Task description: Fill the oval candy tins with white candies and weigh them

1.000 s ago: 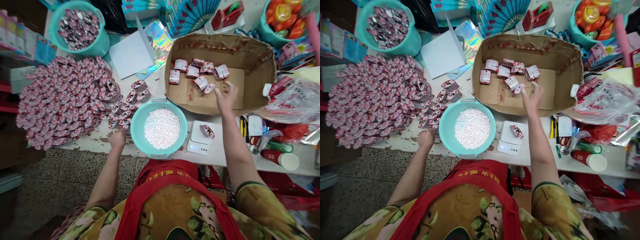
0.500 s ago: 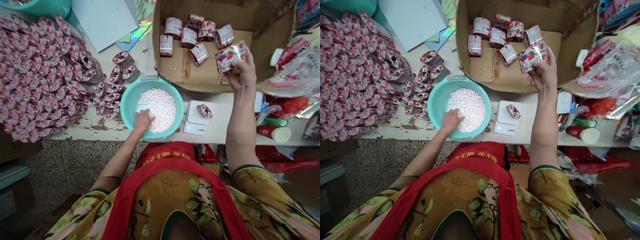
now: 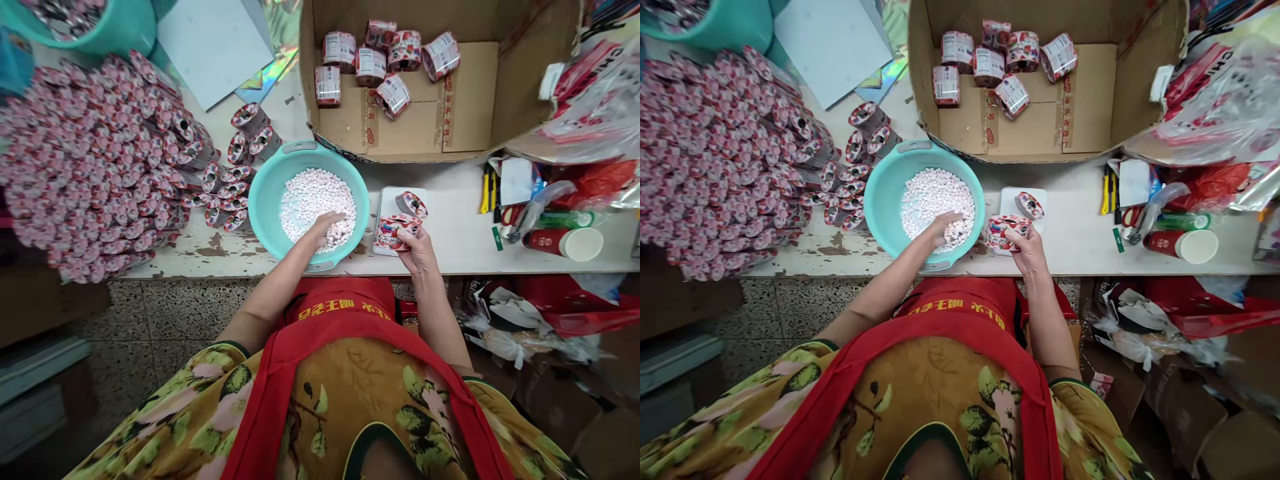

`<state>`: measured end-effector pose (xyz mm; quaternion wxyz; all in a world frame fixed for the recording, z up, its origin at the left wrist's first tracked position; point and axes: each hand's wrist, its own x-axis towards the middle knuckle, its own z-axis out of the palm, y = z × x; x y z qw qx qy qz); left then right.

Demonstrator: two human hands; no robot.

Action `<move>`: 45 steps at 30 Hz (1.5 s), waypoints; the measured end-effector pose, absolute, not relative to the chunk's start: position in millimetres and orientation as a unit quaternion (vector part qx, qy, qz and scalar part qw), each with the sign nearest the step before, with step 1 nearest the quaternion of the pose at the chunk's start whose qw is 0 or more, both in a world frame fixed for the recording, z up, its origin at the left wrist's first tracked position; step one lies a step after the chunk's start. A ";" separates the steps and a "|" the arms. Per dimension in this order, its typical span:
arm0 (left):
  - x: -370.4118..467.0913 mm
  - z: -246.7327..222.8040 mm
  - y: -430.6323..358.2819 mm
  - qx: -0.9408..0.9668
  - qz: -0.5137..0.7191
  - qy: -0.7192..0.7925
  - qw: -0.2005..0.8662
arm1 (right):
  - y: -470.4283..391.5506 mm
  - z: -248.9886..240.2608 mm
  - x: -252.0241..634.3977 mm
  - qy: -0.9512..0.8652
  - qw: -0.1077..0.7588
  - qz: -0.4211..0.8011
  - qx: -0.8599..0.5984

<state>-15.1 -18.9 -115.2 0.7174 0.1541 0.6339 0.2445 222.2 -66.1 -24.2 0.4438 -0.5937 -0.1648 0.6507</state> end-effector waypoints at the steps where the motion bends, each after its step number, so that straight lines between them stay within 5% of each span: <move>1: -20.0 -113.6 -16.5 0.094 0.269 0.599 0.748 | -65.6 -23.2 218.9 -0.174 0.440 0.648 -0.597; 7: -41.2 -94.1 -4.4 -0.058 0.374 0.515 0.769 | -60.7 -14.6 192.4 -0.242 0.403 0.643 -0.605; 19: -31.2 -1.3 -0.9 0.132 0.568 0.482 0.654 | -39.3 -26.5 93.2 -0.543 0.293 0.483 -0.621; 45: -43.6 26.4 15.9 0.116 0.608 0.495 0.610 | -9.6 22.4 62.5 -0.649 0.148 0.371 -0.647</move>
